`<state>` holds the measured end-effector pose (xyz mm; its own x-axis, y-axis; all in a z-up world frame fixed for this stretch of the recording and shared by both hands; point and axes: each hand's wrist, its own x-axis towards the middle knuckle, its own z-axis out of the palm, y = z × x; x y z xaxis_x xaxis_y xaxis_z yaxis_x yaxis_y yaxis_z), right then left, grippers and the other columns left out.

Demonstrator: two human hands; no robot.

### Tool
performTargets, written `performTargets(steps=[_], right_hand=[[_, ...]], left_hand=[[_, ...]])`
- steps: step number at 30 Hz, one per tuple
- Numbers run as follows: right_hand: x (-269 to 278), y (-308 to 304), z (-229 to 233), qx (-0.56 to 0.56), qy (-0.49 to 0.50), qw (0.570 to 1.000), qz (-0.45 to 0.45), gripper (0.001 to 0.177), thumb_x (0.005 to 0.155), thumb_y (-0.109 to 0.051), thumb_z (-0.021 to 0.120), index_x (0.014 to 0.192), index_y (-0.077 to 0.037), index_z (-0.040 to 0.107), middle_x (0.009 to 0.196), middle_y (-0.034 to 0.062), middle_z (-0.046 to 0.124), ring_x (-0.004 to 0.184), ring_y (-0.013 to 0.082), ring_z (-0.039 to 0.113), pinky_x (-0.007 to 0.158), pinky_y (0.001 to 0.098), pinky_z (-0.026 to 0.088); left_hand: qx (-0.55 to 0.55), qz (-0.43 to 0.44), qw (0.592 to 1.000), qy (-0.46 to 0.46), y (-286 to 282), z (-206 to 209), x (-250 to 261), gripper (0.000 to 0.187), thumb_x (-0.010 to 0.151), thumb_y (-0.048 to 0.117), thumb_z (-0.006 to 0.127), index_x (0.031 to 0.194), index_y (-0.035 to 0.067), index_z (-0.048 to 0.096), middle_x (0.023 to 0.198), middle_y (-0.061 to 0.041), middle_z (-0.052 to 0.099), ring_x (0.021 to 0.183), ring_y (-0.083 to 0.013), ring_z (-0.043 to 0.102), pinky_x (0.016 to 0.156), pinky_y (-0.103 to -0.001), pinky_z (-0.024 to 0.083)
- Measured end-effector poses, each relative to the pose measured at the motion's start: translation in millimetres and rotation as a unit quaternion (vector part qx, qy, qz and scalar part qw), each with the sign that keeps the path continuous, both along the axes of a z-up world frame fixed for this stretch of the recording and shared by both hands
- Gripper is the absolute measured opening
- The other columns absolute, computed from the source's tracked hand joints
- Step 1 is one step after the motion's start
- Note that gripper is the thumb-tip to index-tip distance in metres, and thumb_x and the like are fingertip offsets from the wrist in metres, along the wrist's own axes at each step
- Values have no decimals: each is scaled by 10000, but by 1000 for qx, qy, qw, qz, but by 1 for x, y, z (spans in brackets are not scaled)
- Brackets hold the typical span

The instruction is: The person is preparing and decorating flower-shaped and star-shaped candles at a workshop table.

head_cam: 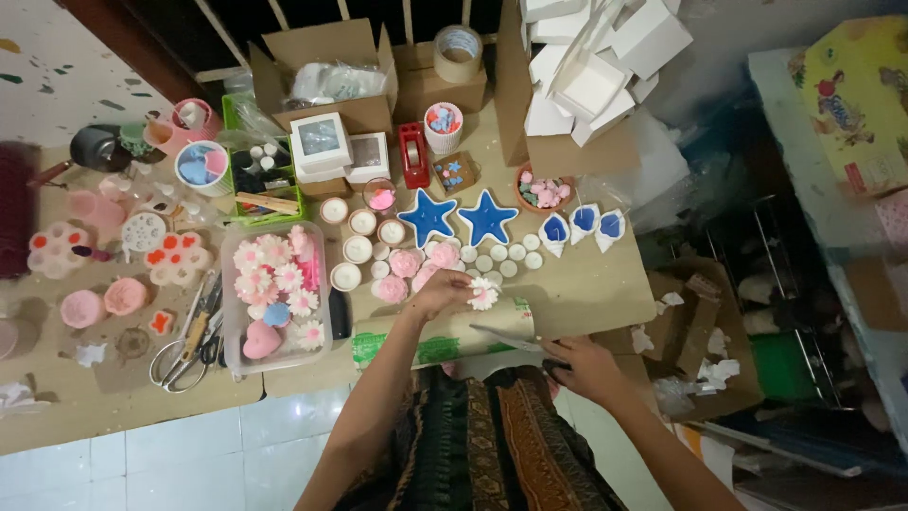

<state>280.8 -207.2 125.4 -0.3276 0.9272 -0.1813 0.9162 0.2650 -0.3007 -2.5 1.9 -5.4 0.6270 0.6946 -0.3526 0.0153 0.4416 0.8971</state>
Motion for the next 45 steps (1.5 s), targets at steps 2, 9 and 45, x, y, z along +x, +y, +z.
performTargets(steps=[2, 9, 45], right_hand=[[-4, -1, -3, -71, -25, 996, -49, 664, 756, -273, 805, 1384, -237, 593, 1277, 41, 656, 967, 253, 702, 803, 377, 577], [-49, -1, 2, -126, 97, 980, -120, 680, 819, -316, 786, 1439, -226, 523, 1290, 64, 639, 950, 245, 711, 833, 388, 567], [50, -11, -99, -36, -56, 945, -320, 546, 934, -376, 711, 1436, -228, 554, 1133, 140, 707, 901, 322, 715, 754, 420, 583]], left_hand=[[-35, -1, 999, -3, 1, 3, -1, 238, 796, 47, 809, 1014, 12, 721, 920, -45, 742, 825, -115, 696, 722, -253, 562], [17, -3, 1000, 17, 8, -5, -8, 270, 777, 21, 830, 1025, -13, 728, 939, -56, 739, 837, -122, 682, 731, -252, 552], [-326, 253, 877, -246, 32, 114, 2, 120, 909, 117, 680, 1026, 138, 661, 1053, -34, 729, 993, -257, 709, 914, -516, 546]])
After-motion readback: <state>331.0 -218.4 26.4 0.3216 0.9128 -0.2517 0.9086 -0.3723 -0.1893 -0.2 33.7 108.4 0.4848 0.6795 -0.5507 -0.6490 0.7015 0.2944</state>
